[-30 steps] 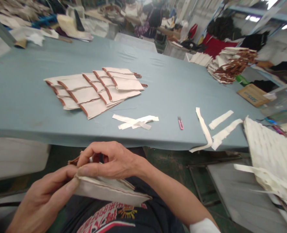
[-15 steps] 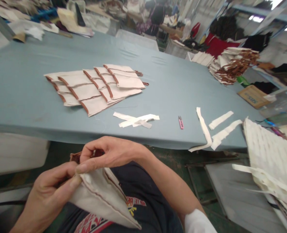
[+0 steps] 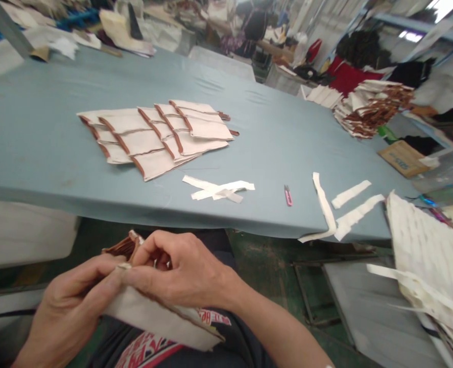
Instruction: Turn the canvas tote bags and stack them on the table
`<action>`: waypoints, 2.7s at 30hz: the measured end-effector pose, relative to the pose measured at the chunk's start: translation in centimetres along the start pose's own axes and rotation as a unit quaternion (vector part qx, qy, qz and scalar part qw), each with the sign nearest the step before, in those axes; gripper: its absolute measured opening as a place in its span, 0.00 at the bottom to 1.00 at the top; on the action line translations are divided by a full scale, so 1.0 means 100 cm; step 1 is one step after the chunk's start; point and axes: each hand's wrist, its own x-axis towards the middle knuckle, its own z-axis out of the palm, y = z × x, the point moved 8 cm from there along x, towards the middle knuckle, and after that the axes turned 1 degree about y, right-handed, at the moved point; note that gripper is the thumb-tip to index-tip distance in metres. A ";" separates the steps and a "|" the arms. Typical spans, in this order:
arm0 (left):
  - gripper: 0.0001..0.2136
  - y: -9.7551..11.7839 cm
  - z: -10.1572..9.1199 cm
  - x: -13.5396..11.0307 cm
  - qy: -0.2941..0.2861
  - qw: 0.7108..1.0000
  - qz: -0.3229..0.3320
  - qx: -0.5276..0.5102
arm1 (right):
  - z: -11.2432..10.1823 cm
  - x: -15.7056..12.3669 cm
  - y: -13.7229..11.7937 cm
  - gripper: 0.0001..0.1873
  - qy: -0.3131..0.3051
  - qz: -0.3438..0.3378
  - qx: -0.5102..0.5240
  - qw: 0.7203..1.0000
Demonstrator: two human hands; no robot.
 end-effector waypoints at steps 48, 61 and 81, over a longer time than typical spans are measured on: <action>0.15 0.008 0.013 0.025 -0.197 0.980 0.020 -0.033 | -0.001 0.011 0.003 0.15 -0.067 0.065 -0.112 0.989; 0.14 -0.034 0.002 0.006 -0.034 0.995 -0.068 -0.070 | 0.003 0.005 0.002 0.12 0.085 0.008 -0.237 0.968; 0.12 0.032 -0.001 -0.005 -0.031 0.991 0.088 0.099 | 0.016 -0.023 0.005 0.07 0.123 -0.063 -0.181 0.974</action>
